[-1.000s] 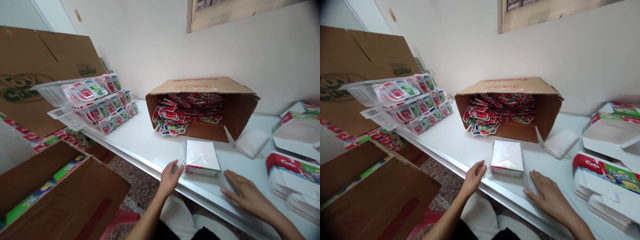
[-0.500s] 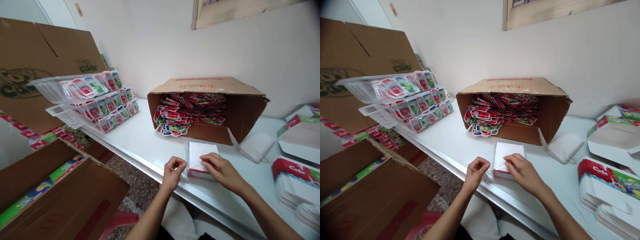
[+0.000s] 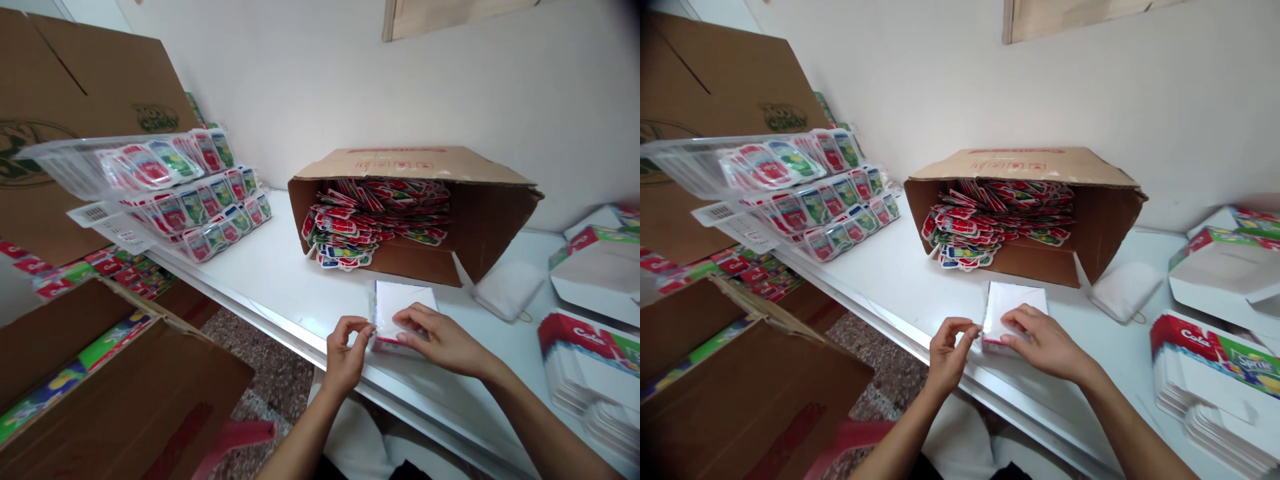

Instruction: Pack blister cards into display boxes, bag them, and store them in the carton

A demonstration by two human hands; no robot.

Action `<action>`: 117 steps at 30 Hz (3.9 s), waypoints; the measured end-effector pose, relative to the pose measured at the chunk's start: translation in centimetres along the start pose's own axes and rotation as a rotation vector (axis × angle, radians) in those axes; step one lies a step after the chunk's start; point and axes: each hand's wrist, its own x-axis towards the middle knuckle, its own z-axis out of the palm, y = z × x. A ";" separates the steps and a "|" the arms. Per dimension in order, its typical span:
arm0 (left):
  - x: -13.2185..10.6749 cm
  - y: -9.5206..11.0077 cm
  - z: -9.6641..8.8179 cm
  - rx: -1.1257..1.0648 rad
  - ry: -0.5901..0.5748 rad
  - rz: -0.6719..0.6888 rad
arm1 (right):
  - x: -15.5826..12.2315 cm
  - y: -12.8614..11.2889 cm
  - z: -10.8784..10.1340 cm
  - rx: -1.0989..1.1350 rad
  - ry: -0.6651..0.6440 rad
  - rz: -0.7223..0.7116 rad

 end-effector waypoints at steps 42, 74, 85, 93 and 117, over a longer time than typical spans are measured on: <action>1.7 -0.7 0.9 -0.297 -0.013 -0.308 | 1.1 0.8 0.7 0.017 -0.005 0.051; 2.6 -4.4 2.0 0.039 0.121 -0.375 | 1.6 0.8 2.2 0.085 0.173 0.136; 3.8 0.3 -0.5 0.256 0.381 -0.143 | -3.1 4.4 2.6 0.442 0.949 0.444; 2.8 -1.3 2.7 0.083 0.032 -0.164 | -3.3 5.5 7.0 0.534 0.793 0.497; -0.3 1.8 1.9 -0.335 0.544 -0.309 | 0.4 0.1 8.0 1.424 0.688 0.326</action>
